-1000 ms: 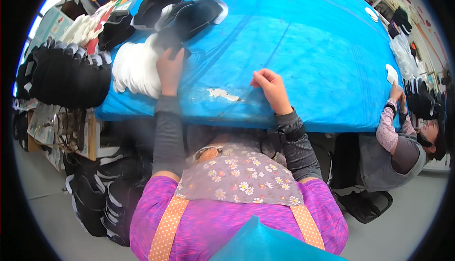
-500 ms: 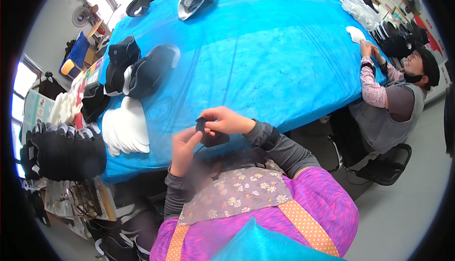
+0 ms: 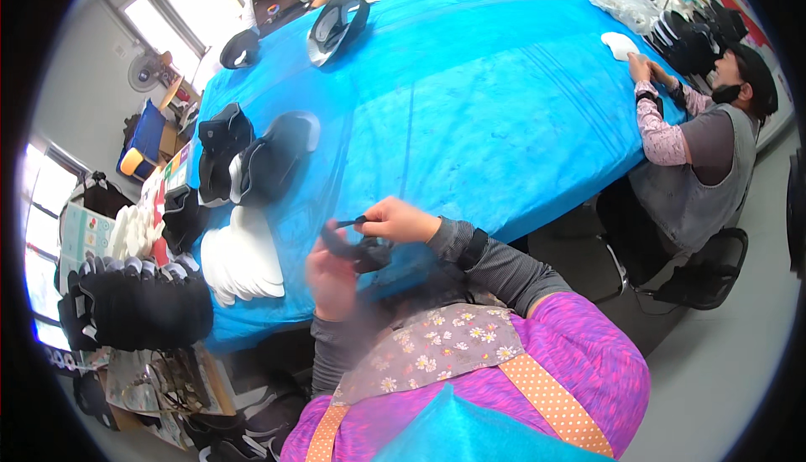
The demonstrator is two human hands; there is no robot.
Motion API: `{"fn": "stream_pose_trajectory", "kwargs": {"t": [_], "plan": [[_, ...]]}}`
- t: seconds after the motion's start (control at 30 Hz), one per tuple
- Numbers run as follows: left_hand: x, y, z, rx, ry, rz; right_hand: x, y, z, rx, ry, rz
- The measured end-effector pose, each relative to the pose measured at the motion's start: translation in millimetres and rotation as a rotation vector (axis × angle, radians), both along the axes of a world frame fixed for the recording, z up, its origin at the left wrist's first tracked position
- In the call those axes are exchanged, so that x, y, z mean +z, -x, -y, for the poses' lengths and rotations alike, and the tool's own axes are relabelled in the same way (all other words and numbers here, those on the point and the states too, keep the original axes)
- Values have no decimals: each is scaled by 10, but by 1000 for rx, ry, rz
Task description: The recorder is seen stitching parts of a shoe together at a work table in a factory setting.
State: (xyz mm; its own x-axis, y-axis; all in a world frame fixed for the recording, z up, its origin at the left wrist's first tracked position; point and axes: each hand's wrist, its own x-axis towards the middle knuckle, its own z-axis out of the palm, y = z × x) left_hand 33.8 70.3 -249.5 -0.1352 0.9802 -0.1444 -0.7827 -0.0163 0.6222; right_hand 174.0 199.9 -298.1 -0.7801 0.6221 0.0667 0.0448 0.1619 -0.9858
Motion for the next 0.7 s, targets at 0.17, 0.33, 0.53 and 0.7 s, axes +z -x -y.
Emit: {"fn": "stream_pose_trajectory", "kwargs": {"t": [0.17, 0.33, 0.53, 0.7], "plan": [[-45, 158, 43, 93, -132, -682, -3, 60, 78, 237, 146, -14], [-214, 103, 191, 89, -245, -408, 18, 75, 148, 168, 117, -59], [-273, -150, 414, -222, -71, 47, 284, 190, 174, 244, -342, -107], [122, -28, 409, -145, -381, -599, 363, 177, 325, 674, 264, -96]]}}
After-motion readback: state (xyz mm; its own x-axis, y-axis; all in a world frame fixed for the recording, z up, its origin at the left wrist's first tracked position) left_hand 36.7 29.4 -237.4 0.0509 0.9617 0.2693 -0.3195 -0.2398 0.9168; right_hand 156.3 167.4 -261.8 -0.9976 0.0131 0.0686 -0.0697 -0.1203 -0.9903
